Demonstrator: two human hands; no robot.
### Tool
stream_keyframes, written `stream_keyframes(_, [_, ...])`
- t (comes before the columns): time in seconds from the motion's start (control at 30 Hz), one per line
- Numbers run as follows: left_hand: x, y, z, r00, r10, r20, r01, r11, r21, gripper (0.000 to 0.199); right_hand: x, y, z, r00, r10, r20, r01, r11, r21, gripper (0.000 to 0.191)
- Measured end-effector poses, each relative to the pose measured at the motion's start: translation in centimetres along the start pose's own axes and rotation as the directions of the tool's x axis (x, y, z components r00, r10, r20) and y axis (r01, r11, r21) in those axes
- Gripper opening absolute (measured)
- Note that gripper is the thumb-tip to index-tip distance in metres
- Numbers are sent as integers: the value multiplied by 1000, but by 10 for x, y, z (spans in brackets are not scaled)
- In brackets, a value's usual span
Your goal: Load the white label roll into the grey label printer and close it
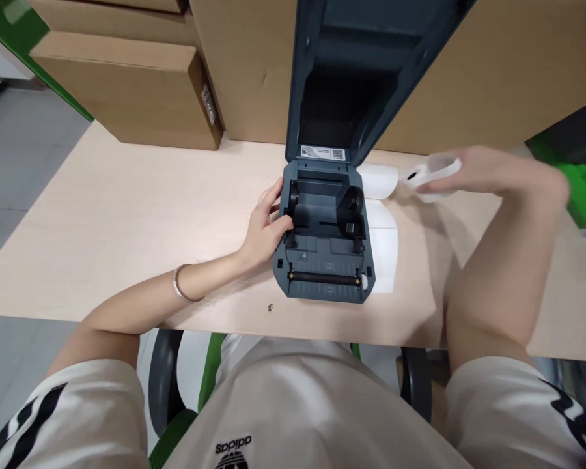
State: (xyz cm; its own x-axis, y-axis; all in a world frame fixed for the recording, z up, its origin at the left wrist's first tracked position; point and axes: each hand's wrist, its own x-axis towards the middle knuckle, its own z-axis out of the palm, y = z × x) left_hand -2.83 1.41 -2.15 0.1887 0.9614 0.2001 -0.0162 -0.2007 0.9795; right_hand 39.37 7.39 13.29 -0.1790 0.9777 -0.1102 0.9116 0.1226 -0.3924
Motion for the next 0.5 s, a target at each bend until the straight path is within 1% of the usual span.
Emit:
stream_keyframes(0.03, [0,-1,0,1000,3,5,-3,1000,4,96,-11,-14,-7,993,115,9,-115,993,1,27])
stream_keyframes(0.07, [0,-2,-1,1000,6,11,-7,1000,8,96,-22,-30,-11,978,186,-94,-186,982,12,30])
stream_keyframes(0.1, [0,-3,-1,1000,11,17,-11,1000,13,97,-30,-46,-12,965,159,-207,-150,987,60,39])
stream_keyframes(0.13, [0,-5,-2,1000,18,22,-18,1000,18,97,-37,-61,-9,946,93,-311,-64,993,101,47])
stream_keyframes(0.17, [0,-5,-2,999,25,26,-26,999,26,97,-42,-77,-2,923,-10,-386,63,990,124,53])
stream_keyframes(0.2, [0,-6,-2,999,31,29,-32,999,34,96,-45,-92,7,900,-123,-419,194,972,133,56])
stream_keyframes(0.23, [0,-7,-3,999,34,32,-35,998,43,96,-46,-106,19,879,-215,-426,299,944,140,55])
stream_keyframes(0.27, [0,-7,-3,999,35,32,-37,998,48,96,-44,-119,33,868,-292,-402,371,919,132,53])
stream_keyframes(0.3, [0,-7,-2,999,34,34,-35,998,52,95,-42,-131,46,872,-349,-344,407,906,113,48])
stream_keyframes(0.33, [0,-7,-2,999,31,36,-33,998,57,94,-38,-141,60,887,-375,-270,410,908,85,47])
stream_keyframes(0.4, [0,-6,0,999,26,40,-28,998,63,95,-31,-154,82,904,-392,-171,398,917,1,46])
stream_keyframes(0.43, [0,-5,0,999,23,39,-26,998,64,96,-28,-157,90,909,-392,-142,390,920,-45,44])
stream_keyframes(0.5, [0,-4,1,999,20,40,-23,998,64,98,-24,-158,100,910,-400,-111,388,914,-119,38])
